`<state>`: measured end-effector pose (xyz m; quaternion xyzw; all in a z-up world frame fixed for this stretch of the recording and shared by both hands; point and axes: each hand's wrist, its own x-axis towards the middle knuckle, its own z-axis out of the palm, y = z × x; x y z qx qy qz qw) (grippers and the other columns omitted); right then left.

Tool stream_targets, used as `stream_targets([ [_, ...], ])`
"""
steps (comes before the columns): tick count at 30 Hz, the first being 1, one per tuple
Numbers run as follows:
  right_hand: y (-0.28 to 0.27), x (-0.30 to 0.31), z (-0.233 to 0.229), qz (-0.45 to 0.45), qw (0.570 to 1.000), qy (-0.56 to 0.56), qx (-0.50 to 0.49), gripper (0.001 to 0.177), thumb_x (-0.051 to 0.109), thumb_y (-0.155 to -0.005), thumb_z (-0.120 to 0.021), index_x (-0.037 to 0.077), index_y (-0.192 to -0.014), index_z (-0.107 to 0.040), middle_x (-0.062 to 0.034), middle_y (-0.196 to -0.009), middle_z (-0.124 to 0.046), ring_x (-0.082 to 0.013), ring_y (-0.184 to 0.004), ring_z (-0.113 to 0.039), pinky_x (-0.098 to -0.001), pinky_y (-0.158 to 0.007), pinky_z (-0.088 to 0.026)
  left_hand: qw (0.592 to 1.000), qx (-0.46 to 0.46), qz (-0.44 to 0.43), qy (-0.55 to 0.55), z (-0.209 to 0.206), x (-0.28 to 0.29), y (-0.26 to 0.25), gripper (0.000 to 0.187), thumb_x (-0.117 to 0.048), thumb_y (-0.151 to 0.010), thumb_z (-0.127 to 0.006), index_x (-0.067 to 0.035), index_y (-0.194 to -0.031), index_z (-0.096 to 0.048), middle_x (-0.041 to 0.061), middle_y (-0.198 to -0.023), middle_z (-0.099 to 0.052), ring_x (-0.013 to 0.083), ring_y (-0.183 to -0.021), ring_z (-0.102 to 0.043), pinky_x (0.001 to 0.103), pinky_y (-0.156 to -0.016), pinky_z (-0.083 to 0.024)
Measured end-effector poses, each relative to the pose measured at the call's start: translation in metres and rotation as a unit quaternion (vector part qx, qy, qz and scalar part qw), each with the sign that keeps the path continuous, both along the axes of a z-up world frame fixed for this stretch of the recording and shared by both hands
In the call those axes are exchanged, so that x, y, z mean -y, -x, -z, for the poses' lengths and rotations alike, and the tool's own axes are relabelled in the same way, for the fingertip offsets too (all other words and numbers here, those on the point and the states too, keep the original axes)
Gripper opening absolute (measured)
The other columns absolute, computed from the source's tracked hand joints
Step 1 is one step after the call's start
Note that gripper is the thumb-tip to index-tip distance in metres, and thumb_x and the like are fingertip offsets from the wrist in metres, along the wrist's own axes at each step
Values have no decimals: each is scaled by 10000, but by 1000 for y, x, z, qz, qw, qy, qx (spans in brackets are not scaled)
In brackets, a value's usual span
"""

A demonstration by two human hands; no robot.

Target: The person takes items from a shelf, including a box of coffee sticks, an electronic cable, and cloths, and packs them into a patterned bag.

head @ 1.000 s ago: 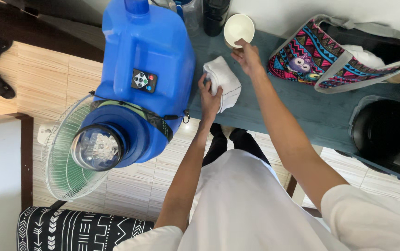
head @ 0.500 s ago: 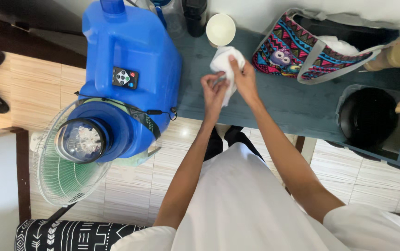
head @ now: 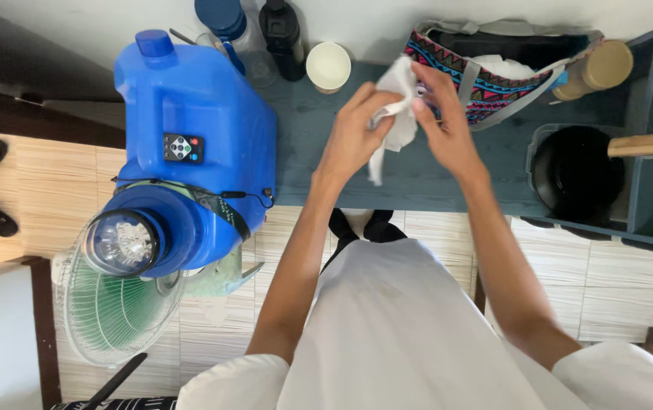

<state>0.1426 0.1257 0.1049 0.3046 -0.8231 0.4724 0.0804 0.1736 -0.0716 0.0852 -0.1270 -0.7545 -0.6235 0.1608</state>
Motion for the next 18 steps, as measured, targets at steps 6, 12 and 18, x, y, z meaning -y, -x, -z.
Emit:
stream_targets([
  [6, 21, -19, -26, -31, 995, -71, 57, 311, 214, -1095, -618, -23, -1295, -632, -222, -1280, -643, -303, -1230, -593, -405, -1078, -450, 989, 120, 79, -18, -62, 0, 7, 376, -179, -898, -780, -5, -1105, -518, 111, -922, -693, 257, -814, -707, 363, -741, -556],
  [12, 36, -81, -22, 40, 967, 175, 180, 230, 230, -1166, -627, 2, -1138, -616, -31, -906, -576, -75, -799, -511, -229, -725, -410, 973, 110, 128, 156, -35, 32, -4, 290, -222, -893, -820, -36, -1060, -673, 150, -943, -733, 288, -852, -738, 407, -769, -560],
  [18, 37, -111, -65, -38, 982, 153, 107, 272, 130, -1165, -702, 14, -1399, -629, -20, -1114, -699, -58, -1001, -641, -206, -885, -496, 993, 83, 81, 2, -31, 26, 10, 265, -127, -936, -776, -38, -1108, -596, 76, -940, -718, 128, -812, -669, 310, -716, -527],
])
